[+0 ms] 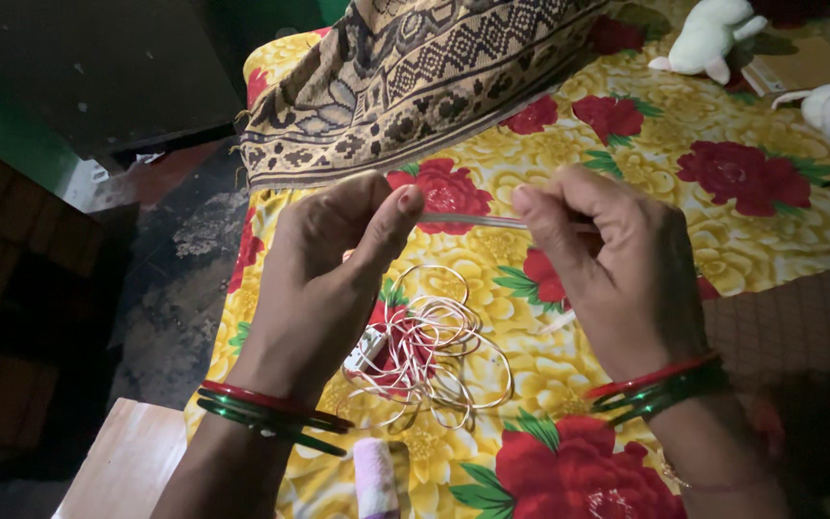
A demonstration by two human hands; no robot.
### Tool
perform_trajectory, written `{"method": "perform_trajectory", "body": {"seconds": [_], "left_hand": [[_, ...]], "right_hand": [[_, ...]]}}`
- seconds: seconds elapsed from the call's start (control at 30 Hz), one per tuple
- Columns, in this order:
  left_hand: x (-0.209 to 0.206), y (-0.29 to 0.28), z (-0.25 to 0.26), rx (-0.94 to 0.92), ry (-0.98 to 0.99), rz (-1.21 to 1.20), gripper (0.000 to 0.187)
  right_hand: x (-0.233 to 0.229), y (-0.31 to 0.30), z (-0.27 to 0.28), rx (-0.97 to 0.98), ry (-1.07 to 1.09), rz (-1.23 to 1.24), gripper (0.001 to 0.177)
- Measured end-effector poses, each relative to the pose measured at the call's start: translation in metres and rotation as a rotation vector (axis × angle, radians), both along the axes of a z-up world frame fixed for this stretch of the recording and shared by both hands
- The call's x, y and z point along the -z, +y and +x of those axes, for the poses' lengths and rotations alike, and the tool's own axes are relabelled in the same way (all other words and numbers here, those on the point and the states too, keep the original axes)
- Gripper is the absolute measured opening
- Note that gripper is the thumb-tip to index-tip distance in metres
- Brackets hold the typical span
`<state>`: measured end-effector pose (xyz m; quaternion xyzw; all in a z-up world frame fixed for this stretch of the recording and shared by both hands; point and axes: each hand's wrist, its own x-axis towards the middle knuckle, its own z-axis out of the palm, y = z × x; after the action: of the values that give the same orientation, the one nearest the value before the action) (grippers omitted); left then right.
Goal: The person holds a white USB cable and repeatedly peels the outer insulation off a short segment using both hands. The cable is manipulated and inspected throughout the clip, but no final state or destination is shown.
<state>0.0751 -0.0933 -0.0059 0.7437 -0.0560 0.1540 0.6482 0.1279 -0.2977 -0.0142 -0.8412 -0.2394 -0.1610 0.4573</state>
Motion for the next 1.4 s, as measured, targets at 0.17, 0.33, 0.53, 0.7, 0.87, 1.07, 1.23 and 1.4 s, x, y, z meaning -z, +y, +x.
{"method": "perform_trajectory", "body": {"seconds": [0.17,0.33,0.53,0.7,0.87,1.07,1.23,1.4], "left_hand": [[-0.008,-0.003,-0.004,0.000,-0.027,0.061,0.033],[-0.010,-0.004,-0.010,-0.014,0.023,0.136,0.037],[-0.005,0.005,-0.009,-0.037,-0.017,0.118,0.034],[-0.007,0.013,-0.006,-0.053,-0.021,0.093,0.033],[-0.012,0.020,-0.013,-0.093,0.004,0.200,0.036],[-0.008,0.022,-0.015,-0.062,0.054,0.140,0.031],[-0.001,0.023,-0.016,-0.010,-0.015,0.072,0.031],[-0.002,0.022,-0.020,0.002,-0.013,0.031,0.026]], "right_hand": [[0.013,0.002,0.001,0.006,-0.283,-0.108,0.026],[0.022,0.006,0.010,0.040,-0.402,-0.173,0.031],[0.017,0.003,0.008,-0.004,-0.150,-0.053,0.030],[0.014,-0.001,0.007,0.034,-0.238,-0.116,0.035],[0.017,0.004,0.009,0.029,-0.453,-0.204,0.031],[0.013,0.014,0.005,0.009,-0.238,-0.206,0.031],[0.010,0.030,-0.011,-0.050,-0.079,-0.111,0.025],[0.009,0.036,-0.013,-0.028,-0.170,-0.121,0.025]]}}
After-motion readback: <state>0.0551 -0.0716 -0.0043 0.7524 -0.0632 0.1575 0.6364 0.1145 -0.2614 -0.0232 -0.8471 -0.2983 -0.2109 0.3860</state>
